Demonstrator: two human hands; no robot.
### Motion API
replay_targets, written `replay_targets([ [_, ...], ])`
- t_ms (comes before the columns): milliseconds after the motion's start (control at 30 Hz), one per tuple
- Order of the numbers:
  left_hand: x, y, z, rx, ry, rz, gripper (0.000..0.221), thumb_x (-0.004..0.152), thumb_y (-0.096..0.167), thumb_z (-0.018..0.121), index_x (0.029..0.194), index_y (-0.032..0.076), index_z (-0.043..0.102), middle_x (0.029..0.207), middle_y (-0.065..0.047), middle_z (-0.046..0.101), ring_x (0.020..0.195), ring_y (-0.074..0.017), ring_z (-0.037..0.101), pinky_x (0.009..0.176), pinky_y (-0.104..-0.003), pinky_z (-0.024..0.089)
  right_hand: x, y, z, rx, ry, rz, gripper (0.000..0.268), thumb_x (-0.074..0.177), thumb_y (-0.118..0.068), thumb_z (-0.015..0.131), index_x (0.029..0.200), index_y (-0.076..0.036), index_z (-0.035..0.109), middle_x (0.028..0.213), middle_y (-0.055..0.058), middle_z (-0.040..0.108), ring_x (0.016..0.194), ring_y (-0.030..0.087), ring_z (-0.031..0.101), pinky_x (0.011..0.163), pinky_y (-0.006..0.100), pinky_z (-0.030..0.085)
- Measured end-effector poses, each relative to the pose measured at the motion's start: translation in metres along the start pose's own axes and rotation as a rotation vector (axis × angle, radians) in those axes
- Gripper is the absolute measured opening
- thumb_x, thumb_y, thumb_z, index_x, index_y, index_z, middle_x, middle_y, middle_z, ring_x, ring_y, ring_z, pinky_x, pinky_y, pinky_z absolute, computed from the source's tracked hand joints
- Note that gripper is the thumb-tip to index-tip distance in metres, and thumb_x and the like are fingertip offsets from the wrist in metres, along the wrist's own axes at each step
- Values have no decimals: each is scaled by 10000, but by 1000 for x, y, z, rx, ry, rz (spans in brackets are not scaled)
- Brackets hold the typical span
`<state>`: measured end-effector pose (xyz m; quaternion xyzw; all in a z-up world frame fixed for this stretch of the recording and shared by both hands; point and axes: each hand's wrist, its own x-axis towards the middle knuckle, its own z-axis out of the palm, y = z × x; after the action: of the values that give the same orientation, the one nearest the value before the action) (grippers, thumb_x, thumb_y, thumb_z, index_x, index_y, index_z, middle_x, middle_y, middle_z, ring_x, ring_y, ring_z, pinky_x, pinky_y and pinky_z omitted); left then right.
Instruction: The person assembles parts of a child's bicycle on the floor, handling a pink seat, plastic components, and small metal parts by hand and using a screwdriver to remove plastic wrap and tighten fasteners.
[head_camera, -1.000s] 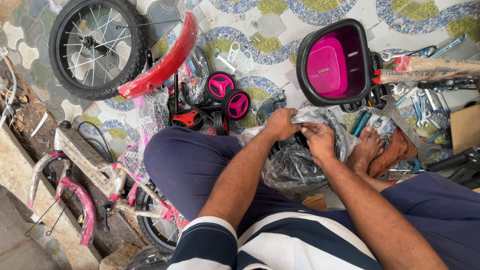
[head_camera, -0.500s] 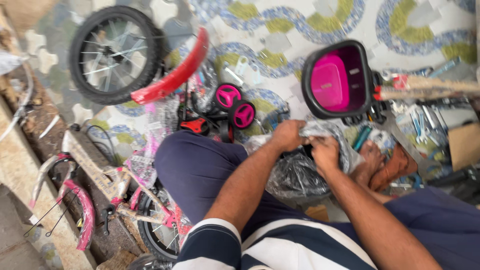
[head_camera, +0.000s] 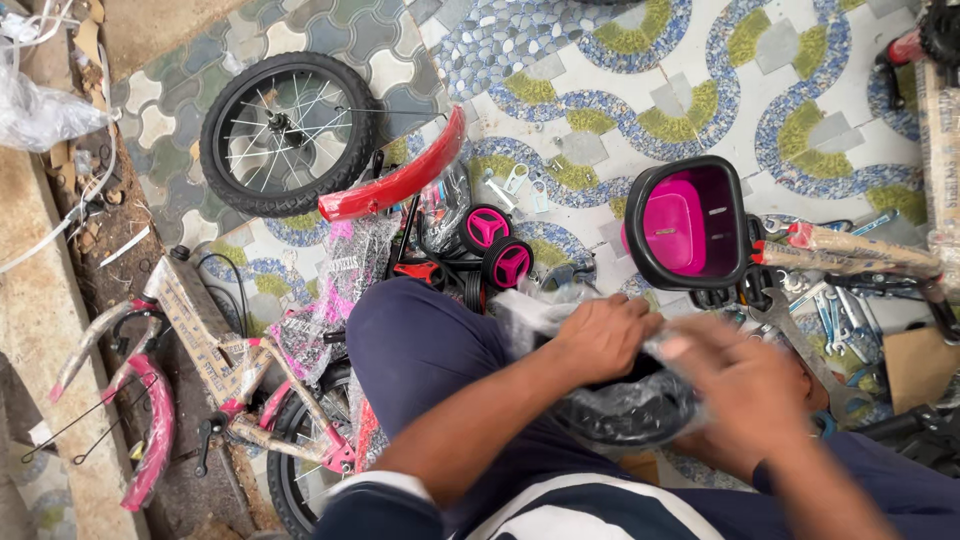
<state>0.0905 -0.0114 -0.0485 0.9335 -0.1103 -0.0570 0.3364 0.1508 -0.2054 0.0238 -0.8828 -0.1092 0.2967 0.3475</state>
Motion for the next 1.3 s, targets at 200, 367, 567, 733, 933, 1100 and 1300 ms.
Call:
replay_targets([
  [200,-52,22,-83,-28,197,166,317,832,160,622,1145,111,631,1046,-77,583,1012,-307,617,849,-444,507,116,-23,-10,98,211,-326,293,973,-263,739,1182,-59,713,1057,116,758,952,216,729,843,336,556],
  [367,-50,9,-81,-91,144,166,354,787,182,633,1132,103,647,986,-106,523,978,-327,564,806,-473,447,218,-6,75,-348,-89,-307,357,882,-326,706,1184,-136,718,1167,104,730,959,333,721,827,469,562],
  [567,-45,-6,-78,-66,52,185,254,925,222,588,1147,111,642,1015,-68,525,1076,-263,577,878,-420,434,300,3,160,-865,-509,-392,342,946,-150,552,1274,-204,635,1255,148,618,989,386,705,834,518,571],
  [733,-35,-20,-66,-35,38,184,187,995,258,593,1119,123,636,1010,-36,530,1120,-225,586,912,-378,440,334,23,219,-838,-476,-498,357,930,-130,529,1279,-106,596,1182,189,617,897,384,730,708,508,598],
  [933,-21,-24,-79,-7,91,203,226,956,259,599,1147,148,647,985,-21,518,1111,-209,588,961,-373,449,312,28,207,-731,-404,-496,227,926,-172,559,1128,-114,646,1171,186,615,892,372,716,720,520,573],
  [1100,-30,-12,-105,-6,183,287,178,997,214,663,1154,129,651,1042,-32,556,1140,-229,609,1000,-398,470,243,10,107,-177,294,-746,295,863,-145,693,1126,-54,594,1251,244,620,1031,431,674,829,452,570],
  [1300,-46,25,-111,121,245,435,79,994,162,698,1046,154,639,1023,-29,586,1126,-214,625,986,-370,476,95,-9,-9,687,-203,207,232,949,-193,636,1107,-32,689,756,-13,542,591,58,440,511,242,333],
])
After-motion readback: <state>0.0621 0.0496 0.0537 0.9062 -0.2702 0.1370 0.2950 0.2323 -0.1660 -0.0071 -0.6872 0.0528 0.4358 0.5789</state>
